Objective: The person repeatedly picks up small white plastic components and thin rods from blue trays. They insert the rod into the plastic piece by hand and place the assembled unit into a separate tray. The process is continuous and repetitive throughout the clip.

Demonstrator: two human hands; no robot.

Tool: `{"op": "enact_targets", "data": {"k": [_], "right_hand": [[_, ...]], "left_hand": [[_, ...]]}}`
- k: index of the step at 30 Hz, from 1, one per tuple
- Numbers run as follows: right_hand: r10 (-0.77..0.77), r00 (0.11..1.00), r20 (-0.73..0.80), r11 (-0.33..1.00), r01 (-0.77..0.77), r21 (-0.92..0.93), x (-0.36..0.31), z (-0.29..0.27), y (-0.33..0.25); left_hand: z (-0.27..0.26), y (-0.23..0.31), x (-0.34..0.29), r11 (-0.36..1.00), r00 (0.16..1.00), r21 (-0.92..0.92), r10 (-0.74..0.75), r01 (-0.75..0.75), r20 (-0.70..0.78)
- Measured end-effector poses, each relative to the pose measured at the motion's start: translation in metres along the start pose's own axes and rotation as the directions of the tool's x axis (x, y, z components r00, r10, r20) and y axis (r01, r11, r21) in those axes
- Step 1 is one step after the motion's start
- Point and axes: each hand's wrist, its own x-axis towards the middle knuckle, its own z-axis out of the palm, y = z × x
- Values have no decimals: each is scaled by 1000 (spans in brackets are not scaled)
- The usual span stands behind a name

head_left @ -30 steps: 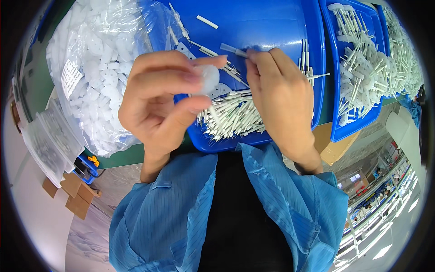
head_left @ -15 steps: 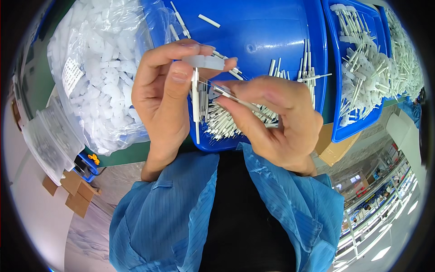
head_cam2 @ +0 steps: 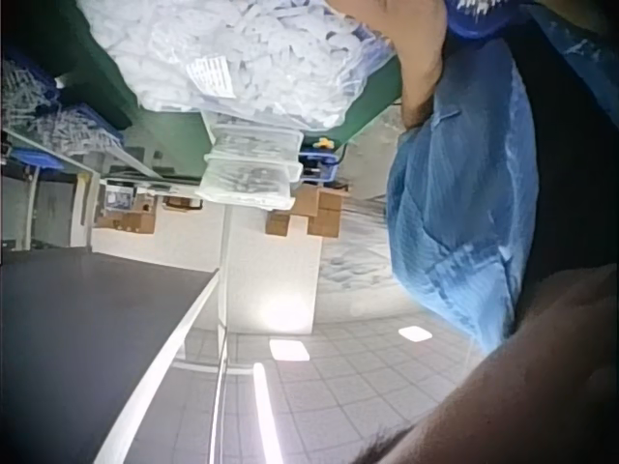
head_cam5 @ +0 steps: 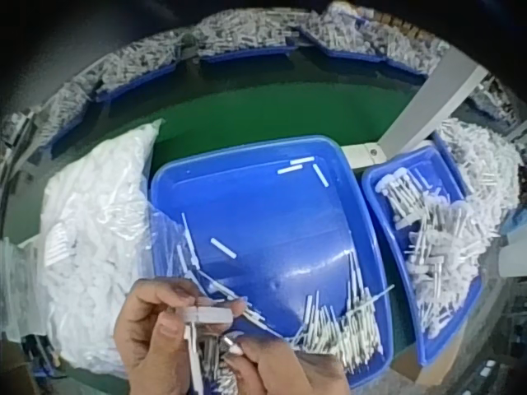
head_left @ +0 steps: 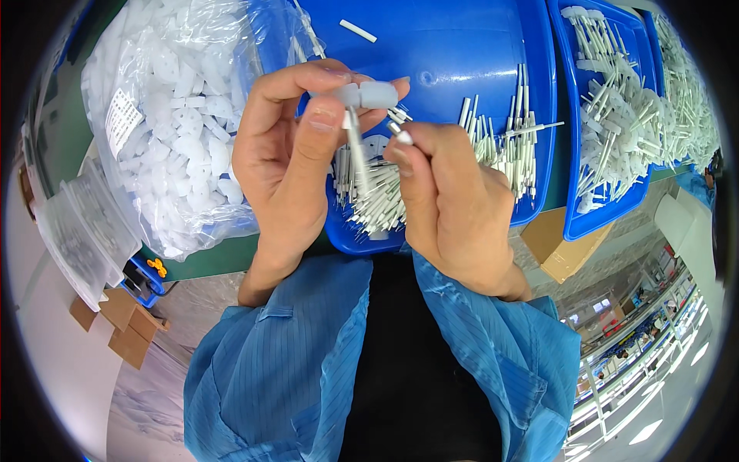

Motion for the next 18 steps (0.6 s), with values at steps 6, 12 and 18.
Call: {"op": "enact_targets", "data": {"k": [6,12,18], "right_hand": [[22,1000,6,991,-21,-131,-1,1,-3],[205,972,117,968,-219,123,0,-8,-10],[318,921,226,904,-366,220,6,-18,-11]], "left_hand": [[-2,3,-1,989,1000,148,-21,18,14],[-1,1,0,996,998,72,42,-45,43],[0,1,0,999,998,28,32,-33,54]]}}
